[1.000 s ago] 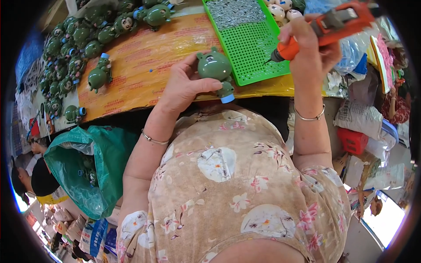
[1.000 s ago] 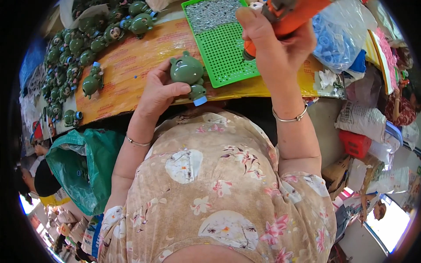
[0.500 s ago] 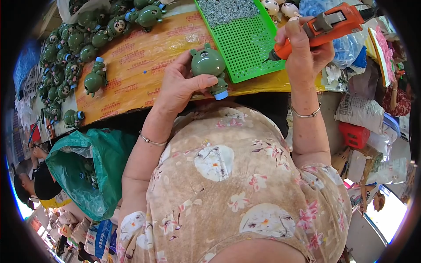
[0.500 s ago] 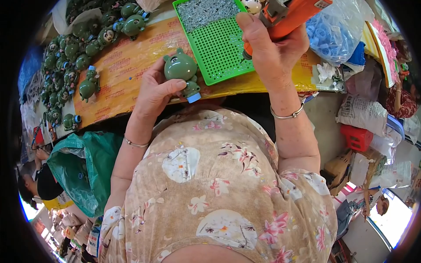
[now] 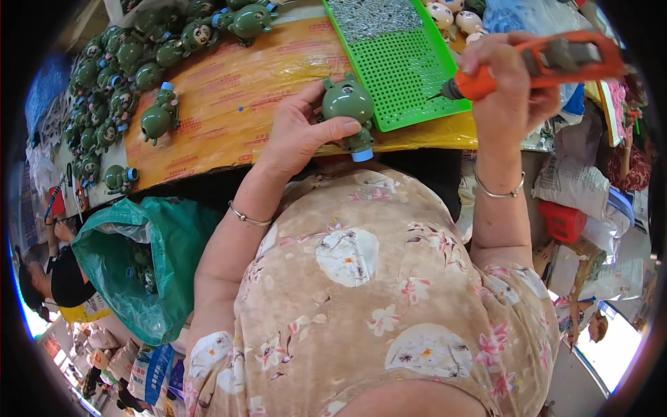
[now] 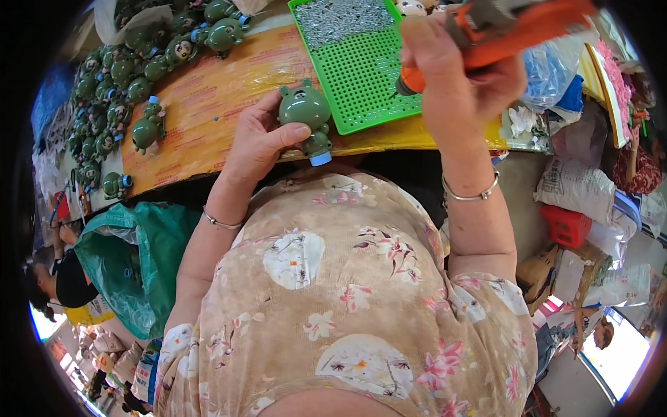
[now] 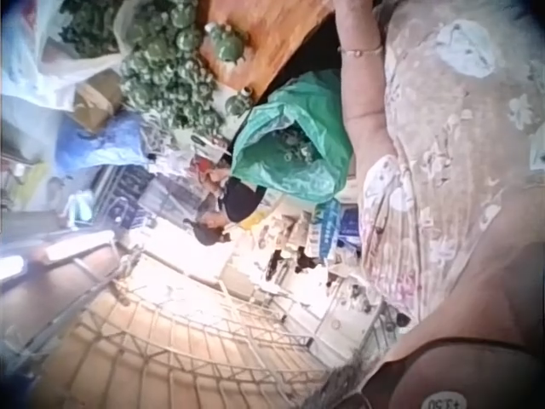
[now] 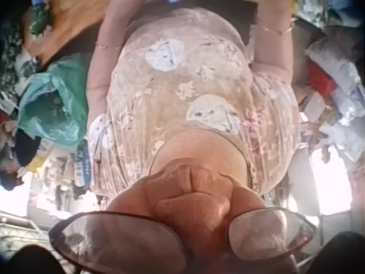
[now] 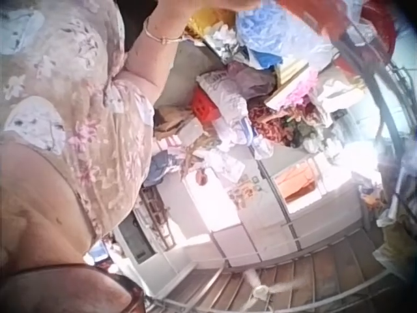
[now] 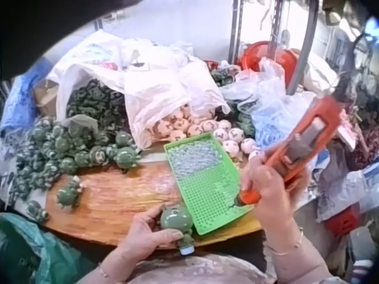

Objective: Using a glue gun to attach small decorative studs to plastic frog figurines in a factory setting.

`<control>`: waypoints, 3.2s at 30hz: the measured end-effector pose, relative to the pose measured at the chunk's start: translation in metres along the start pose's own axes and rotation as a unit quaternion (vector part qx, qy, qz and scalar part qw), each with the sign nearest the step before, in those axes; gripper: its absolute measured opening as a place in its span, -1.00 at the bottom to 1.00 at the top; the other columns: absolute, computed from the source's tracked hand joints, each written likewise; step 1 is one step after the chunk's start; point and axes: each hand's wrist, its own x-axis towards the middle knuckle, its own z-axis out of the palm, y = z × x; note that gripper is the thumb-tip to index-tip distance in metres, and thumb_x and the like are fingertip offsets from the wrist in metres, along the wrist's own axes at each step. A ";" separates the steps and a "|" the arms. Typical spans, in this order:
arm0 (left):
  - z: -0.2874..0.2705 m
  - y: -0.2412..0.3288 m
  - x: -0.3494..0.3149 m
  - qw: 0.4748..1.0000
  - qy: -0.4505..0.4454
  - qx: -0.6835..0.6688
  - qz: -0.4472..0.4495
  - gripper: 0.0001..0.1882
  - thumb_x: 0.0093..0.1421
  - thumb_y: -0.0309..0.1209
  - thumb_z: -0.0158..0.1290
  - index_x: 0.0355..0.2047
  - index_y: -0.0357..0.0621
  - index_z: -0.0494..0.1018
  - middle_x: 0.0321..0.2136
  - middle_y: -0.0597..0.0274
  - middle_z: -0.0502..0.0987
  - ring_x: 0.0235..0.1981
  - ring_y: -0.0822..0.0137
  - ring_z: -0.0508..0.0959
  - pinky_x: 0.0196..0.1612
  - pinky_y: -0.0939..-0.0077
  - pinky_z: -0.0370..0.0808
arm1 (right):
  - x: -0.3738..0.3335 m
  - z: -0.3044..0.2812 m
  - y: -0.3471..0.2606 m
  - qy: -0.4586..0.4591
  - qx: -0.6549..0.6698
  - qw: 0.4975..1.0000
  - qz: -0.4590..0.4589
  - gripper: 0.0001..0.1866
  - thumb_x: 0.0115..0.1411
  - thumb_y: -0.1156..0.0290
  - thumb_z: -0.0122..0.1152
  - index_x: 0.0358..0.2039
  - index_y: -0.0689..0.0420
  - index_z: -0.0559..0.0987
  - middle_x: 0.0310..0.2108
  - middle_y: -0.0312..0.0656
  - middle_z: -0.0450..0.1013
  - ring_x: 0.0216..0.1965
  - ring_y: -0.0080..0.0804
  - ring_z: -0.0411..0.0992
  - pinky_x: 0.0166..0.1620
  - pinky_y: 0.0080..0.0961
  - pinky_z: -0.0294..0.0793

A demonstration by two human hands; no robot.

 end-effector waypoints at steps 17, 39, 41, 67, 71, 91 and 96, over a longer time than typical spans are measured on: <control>-0.001 0.003 -0.001 0.999 -0.027 0.017 -0.025 -0.42 -0.07 -0.51 0.29 0.00 -0.26 0.36 -0.33 0.32 0.52 -0.38 0.56 0.50 -0.41 0.69 0.52 | 0.013 0.102 -0.019 0.094 0.203 0.945 0.237 -0.68 -0.01 0.59 0.20 -0.21 0.18 0.38 -0.51 -0.30 0.39 -0.53 -0.62 0.35 -0.45 -0.66 0.37; 0.002 0.003 -0.001 0.999 -0.035 0.012 -0.013 -0.54 -0.09 -0.51 0.30 -0.14 -0.21 0.43 -0.36 0.38 0.52 -0.39 0.58 0.49 -0.37 0.68 0.49 | 0.000 0.101 -0.018 0.034 0.098 0.979 0.173 -0.57 -0.02 0.70 0.20 -0.11 0.20 0.35 -0.49 -0.29 0.39 -0.50 -0.60 0.36 -0.44 -0.64 0.37; 0.002 0.002 -0.001 0.999 -0.036 0.015 -0.004 -0.54 -0.09 -0.51 0.30 -0.14 -0.21 0.43 -0.36 0.37 0.52 -0.39 0.58 0.49 -0.37 0.68 0.49 | 0.000 0.103 -0.017 0.117 0.172 0.956 0.207 -0.55 -0.03 0.71 0.20 -0.10 0.19 0.35 -0.47 -0.28 0.39 -0.49 -0.59 0.36 -0.44 -0.64 0.37; 0.009 -0.005 -0.002 0.977 -0.013 0.147 0.152 -0.80 0.16 -0.41 0.09 -0.22 -0.20 0.57 -0.38 0.29 0.45 -0.30 0.48 0.40 -0.19 0.58 0.35 | 0.009 0.089 -0.052 0.090 0.227 0.952 0.182 -0.54 0.04 0.25 0.32 -0.16 0.20 0.33 -0.60 -0.21 0.35 -0.63 -0.43 0.34 -0.53 -0.50 0.35; 0.008 -0.006 -0.002 0.978 -0.006 0.144 0.150 -0.79 0.16 -0.42 0.09 -0.21 -0.19 0.56 -0.37 0.30 0.45 -0.30 0.47 0.41 -0.20 0.59 0.36 | 0.012 0.057 -0.021 -0.070 0.288 0.951 0.083 -0.66 0.15 0.17 0.15 -0.22 0.15 0.38 -0.48 -0.21 0.31 -0.49 -0.33 0.33 -0.35 -0.31 0.34; 0.008 -0.008 -0.005 0.975 -0.003 0.166 0.148 -0.74 0.14 -0.42 0.11 -0.14 -0.16 0.53 -0.33 0.26 0.45 -0.24 0.43 0.44 -0.14 0.57 0.37 | 0.007 0.061 -0.023 -0.046 0.258 0.962 0.073 -0.57 0.14 0.07 0.18 -0.20 0.16 0.39 -0.49 -0.22 0.33 -0.52 -0.35 0.35 -0.41 -0.31 0.37; 0.009 -0.002 -0.006 0.974 -0.008 0.172 0.150 -0.75 0.18 -0.41 0.07 -0.12 -0.15 0.54 -0.34 0.29 0.45 -0.24 0.46 0.42 -0.13 0.59 0.36 | 0.007 0.059 -0.021 -0.038 0.273 0.958 0.074 -0.56 0.13 0.05 0.17 -0.19 0.16 0.39 -0.49 -0.22 0.32 -0.53 -0.34 0.34 -0.38 -0.30 0.37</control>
